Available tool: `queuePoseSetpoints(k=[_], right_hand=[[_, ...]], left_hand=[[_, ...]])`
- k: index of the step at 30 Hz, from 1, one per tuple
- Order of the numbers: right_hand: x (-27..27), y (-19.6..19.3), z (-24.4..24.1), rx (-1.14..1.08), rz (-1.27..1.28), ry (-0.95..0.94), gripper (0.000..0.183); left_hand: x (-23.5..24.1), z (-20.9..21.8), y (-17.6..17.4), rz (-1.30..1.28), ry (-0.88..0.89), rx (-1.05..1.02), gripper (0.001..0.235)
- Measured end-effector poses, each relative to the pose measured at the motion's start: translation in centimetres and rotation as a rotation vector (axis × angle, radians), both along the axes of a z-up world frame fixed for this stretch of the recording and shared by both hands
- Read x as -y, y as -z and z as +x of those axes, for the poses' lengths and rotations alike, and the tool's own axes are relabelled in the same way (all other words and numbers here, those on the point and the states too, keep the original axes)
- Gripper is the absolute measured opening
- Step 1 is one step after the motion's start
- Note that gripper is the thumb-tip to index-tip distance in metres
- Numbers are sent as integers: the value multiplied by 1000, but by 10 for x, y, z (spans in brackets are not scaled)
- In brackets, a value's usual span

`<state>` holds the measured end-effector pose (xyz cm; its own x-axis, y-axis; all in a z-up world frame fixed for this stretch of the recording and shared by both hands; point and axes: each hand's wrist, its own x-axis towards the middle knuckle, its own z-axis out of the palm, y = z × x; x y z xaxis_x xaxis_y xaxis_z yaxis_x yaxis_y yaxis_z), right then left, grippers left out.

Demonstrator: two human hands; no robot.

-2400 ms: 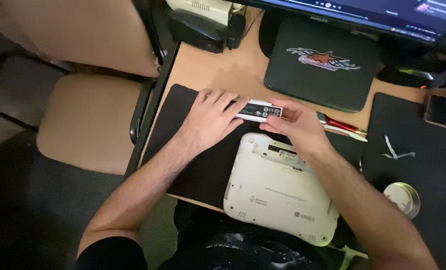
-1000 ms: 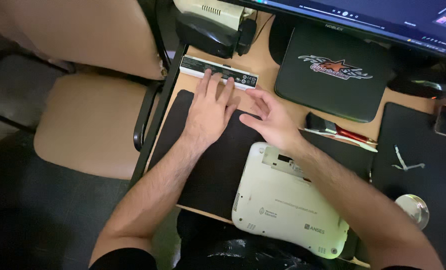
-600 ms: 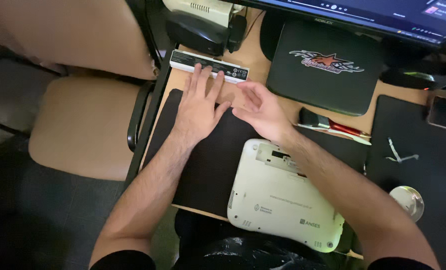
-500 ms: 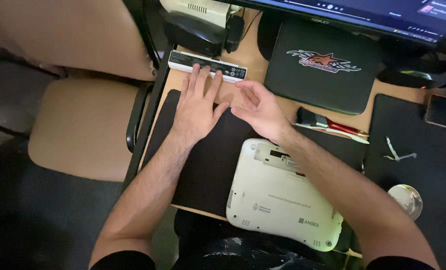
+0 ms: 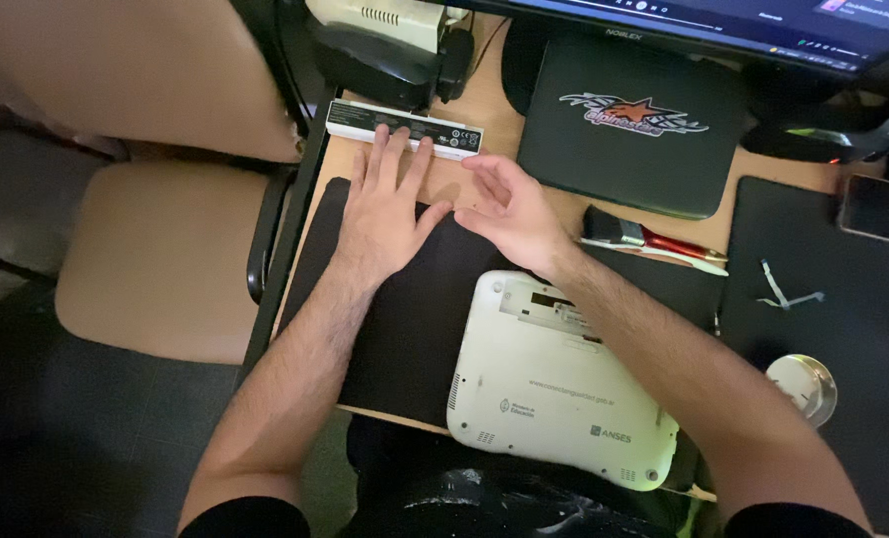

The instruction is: The person removes the battery from a white laptop and places it on the desk. They then use a red screwdriver to unscrew the bezel surrounding the laptop screen, removing several screws and placing them into a small metal tin. Finally, the person lifts the screen bezel off the laptop.

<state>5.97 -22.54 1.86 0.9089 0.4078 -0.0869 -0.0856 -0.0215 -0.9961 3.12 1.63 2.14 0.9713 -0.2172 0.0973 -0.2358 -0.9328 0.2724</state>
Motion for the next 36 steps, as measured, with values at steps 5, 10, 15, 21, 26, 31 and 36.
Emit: queuePoseSetpoints(k=[5,10,15,21,26,31,36], right_hand=[[31,-28,-49,4,4,-16,70],[91,-86,-142,217,-88,-74,30],[179,-27,-217,283,-277,109,18],[247,-15,-259,519,-979,603,18],[255,-16,-264,294,-1351,594,38],[266,3,-266,335,-1390,601,34],[277,-17,-259,468,-1061,738,31]], left_hand=[[1,-8,-15,-46,49,109,77],[6,-15,4,-107,316,379,26],[35,-32,20,-415,473,244,11],[93,-66,4,-581,437,-26,24],[108,-73,17,-488,476,-104,36],[104,-74,15,-510,511,-139,61],[109,-77,12,-560,507,-210,66]])
